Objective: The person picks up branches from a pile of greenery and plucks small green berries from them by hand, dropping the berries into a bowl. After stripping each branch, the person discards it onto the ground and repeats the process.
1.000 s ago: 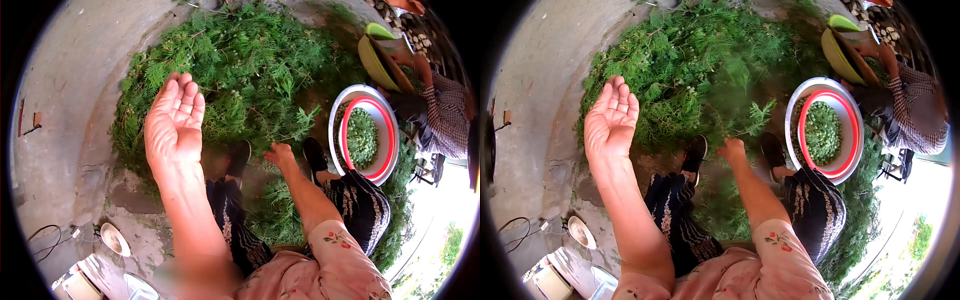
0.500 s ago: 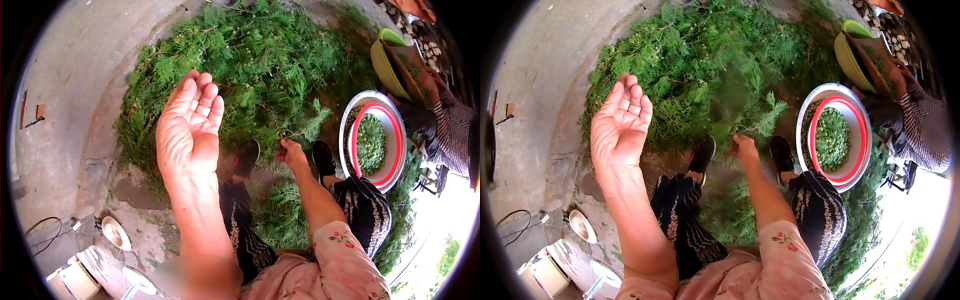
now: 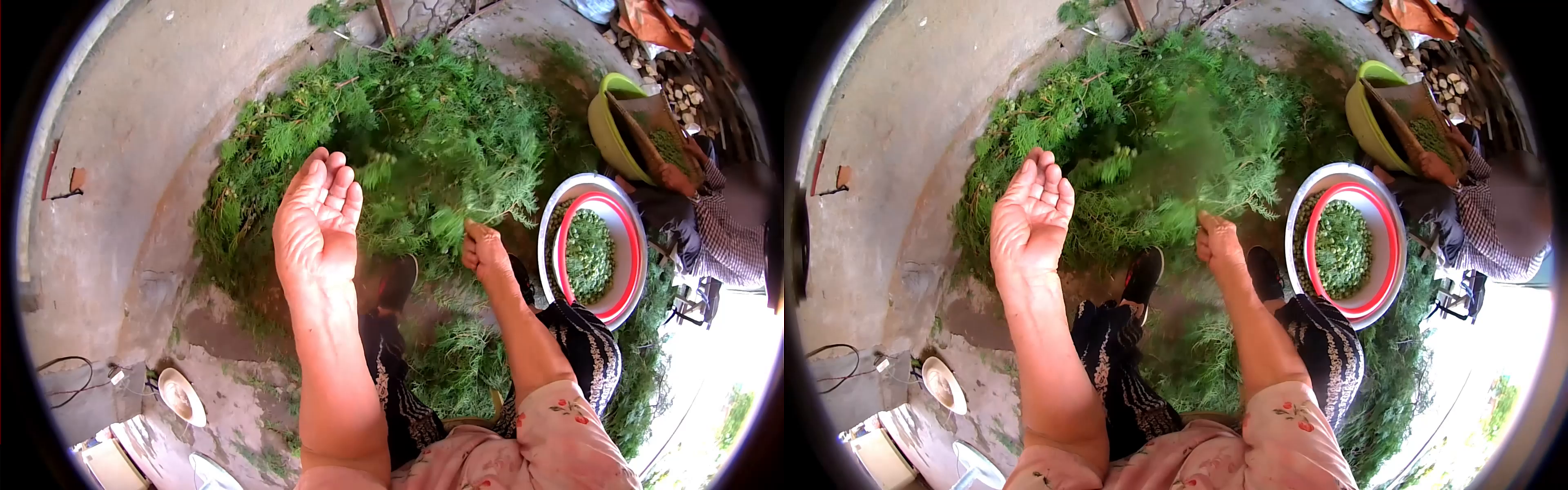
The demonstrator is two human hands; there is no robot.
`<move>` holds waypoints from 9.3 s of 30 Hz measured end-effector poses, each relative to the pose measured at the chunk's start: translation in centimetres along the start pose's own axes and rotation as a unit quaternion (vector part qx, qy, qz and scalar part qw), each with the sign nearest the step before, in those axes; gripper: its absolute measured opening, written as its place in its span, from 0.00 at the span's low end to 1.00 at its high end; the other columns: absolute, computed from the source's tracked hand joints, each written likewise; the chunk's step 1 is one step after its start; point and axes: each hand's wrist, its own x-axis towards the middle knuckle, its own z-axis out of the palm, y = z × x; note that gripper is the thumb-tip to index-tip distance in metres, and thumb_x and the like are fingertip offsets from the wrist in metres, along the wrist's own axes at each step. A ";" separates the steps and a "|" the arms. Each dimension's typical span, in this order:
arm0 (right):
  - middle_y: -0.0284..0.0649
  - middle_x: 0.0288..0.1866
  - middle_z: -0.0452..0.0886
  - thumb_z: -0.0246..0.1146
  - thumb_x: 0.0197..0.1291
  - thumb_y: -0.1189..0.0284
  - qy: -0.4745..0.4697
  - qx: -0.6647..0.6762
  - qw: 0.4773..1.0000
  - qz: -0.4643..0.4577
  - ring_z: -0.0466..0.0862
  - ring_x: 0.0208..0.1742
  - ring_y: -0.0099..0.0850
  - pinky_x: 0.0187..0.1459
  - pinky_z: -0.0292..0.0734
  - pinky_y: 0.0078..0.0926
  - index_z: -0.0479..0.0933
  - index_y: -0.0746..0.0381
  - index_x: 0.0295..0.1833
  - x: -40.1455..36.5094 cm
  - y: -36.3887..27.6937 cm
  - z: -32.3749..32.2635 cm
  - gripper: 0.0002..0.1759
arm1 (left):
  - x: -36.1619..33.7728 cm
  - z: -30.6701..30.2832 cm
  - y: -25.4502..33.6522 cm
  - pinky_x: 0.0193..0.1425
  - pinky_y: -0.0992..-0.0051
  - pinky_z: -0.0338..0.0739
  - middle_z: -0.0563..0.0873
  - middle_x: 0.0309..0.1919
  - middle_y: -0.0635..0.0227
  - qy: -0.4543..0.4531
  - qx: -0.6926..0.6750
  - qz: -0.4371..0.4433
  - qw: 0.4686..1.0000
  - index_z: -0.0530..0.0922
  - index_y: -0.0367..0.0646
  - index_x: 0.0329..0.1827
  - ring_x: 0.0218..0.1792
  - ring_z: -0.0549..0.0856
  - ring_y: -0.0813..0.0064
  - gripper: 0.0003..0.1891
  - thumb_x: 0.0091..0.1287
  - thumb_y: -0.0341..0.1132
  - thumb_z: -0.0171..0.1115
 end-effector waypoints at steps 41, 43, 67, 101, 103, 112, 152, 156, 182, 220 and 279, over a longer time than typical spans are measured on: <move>0.23 0.11 0.53 0.48 0.68 0.65 -0.156 0.002 0.988 0.002 0.51 0.10 0.16 0.12 0.46 0.16 0.71 0.67 0.40 -15.2 -13.7 4.8 0.16 | -1.5 3.9 -8.0 0.59 0.68 0.69 0.79 0.50 0.60 -0.311 0.659 0.442 0.523 0.82 0.40 0.35 0.57 0.74 0.60 0.21 0.40 0.11 0.49; 0.23 0.11 0.53 0.47 0.68 0.64 -0.150 0.004 0.989 0.007 0.51 0.10 0.16 0.12 0.46 0.17 0.71 0.67 0.40 -14.9 -13.9 4.7 0.16 | -1.3 4.1 -7.7 0.58 0.70 0.71 0.80 0.50 0.60 -0.276 0.634 0.501 0.521 0.82 0.40 0.36 0.58 0.73 0.60 0.23 0.39 0.10 0.48; 0.25 0.12 0.54 0.46 0.68 0.65 -0.155 0.039 0.987 0.032 0.51 0.10 0.17 0.11 0.45 0.18 0.72 0.67 0.41 -15.5 -13.8 3.9 0.16 | -1.3 4.2 -8.1 0.46 0.77 0.77 0.78 0.51 0.58 -0.324 0.588 0.358 0.649 0.80 0.37 0.44 0.49 0.79 0.72 0.16 0.52 0.16 0.59; 0.54 0.30 0.79 0.64 0.52 0.64 0.107 -0.650 0.658 -0.365 0.79 0.35 0.51 0.37 0.74 0.41 0.75 0.64 0.44 -15.0 -14.9 -0.8 0.17 | -3.2 5.4 -8.3 0.31 0.71 0.83 0.83 0.33 0.65 -0.276 0.136 0.087 0.947 0.78 0.38 0.43 0.31 0.83 0.68 0.11 0.57 0.26 0.65; 0.50 0.28 0.80 0.63 0.54 0.70 0.161 -0.503 0.678 -0.511 0.81 0.31 0.44 0.34 0.75 0.33 0.74 0.65 0.46 -14.2 -15.3 -1.2 0.16 | -3.7 5.6 -8.6 0.35 0.70 0.82 0.83 0.34 0.67 -0.182 0.139 0.045 0.972 0.79 0.39 0.41 0.33 0.82 0.68 0.09 0.57 0.25 0.64; 0.44 0.39 0.78 0.60 0.49 0.87 -0.073 -0.400 0.625 -0.666 0.80 0.39 0.34 0.40 0.75 0.25 0.74 0.68 0.44 -19.1 -14.1 6.9 0.15 | -4.5 5.1 -9.8 0.38 0.78 0.78 0.83 0.37 0.62 -0.334 0.142 0.075 0.929 0.77 0.30 0.42 0.35 0.82 0.78 0.13 0.54 0.27 0.65; 0.47 0.38 0.82 0.62 0.52 0.76 -0.071 -0.446 0.814 -0.364 0.82 0.39 0.32 0.44 0.74 0.23 0.78 0.69 0.44 -16.1 -13.2 4.2 0.13 | -6.3 7.1 -10.8 0.40 0.74 0.76 0.83 0.35 0.62 -0.239 0.259 0.042 0.935 0.77 0.34 0.43 0.37 0.81 0.74 0.13 0.58 0.31 0.66; 0.32 0.27 0.79 0.62 0.55 0.76 -0.104 -0.366 0.876 -0.297 0.73 0.21 0.16 0.22 0.68 0.14 0.80 0.65 0.40 -16.0 -14.2 3.2 0.08 | -6.3 6.5 -11.1 0.38 0.76 0.74 0.83 0.36 0.65 -0.198 0.289 0.038 0.936 0.78 0.38 0.44 0.37 0.80 0.76 0.14 0.54 0.29 0.68; 0.29 0.24 0.72 0.58 0.62 0.65 -0.089 -0.053 0.937 -0.335 0.68 0.20 0.17 0.20 0.60 0.14 0.74 0.62 0.50 -14.5 -17.0 0.3 0.15 | -5.4 3.8 -10.9 0.23 0.82 0.67 0.81 0.24 0.67 -0.425 0.252 0.010 0.869 0.79 0.51 0.43 0.19 0.74 0.83 0.07 0.63 0.34 0.57; 0.45 0.36 0.80 0.62 0.56 0.71 0.230 0.279 0.898 -0.251 0.80 0.42 0.40 0.49 0.75 0.37 0.76 0.68 0.45 -11.3 -19.2 -16.8 0.13 | -1.9 3.7 -11.0 0.30 0.74 0.69 0.72 0.22 0.72 -0.344 0.013 -0.103 0.933 0.74 0.34 0.40 0.18 0.68 0.80 0.10 0.66 0.33 0.50; 0.46 0.27 0.76 0.60 0.41 0.82 0.027 -0.583 0.605 -0.543 0.78 0.26 0.43 0.29 0.73 0.35 0.64 0.64 0.63 -17.1 -10.2 1.1 0.37 | -3.4 1.8 -11.6 0.46 0.73 0.75 0.72 0.56 0.54 -0.345 0.053 -0.184 0.919 0.61 0.38 0.64 0.45 0.77 0.74 0.28 0.63 0.38 0.58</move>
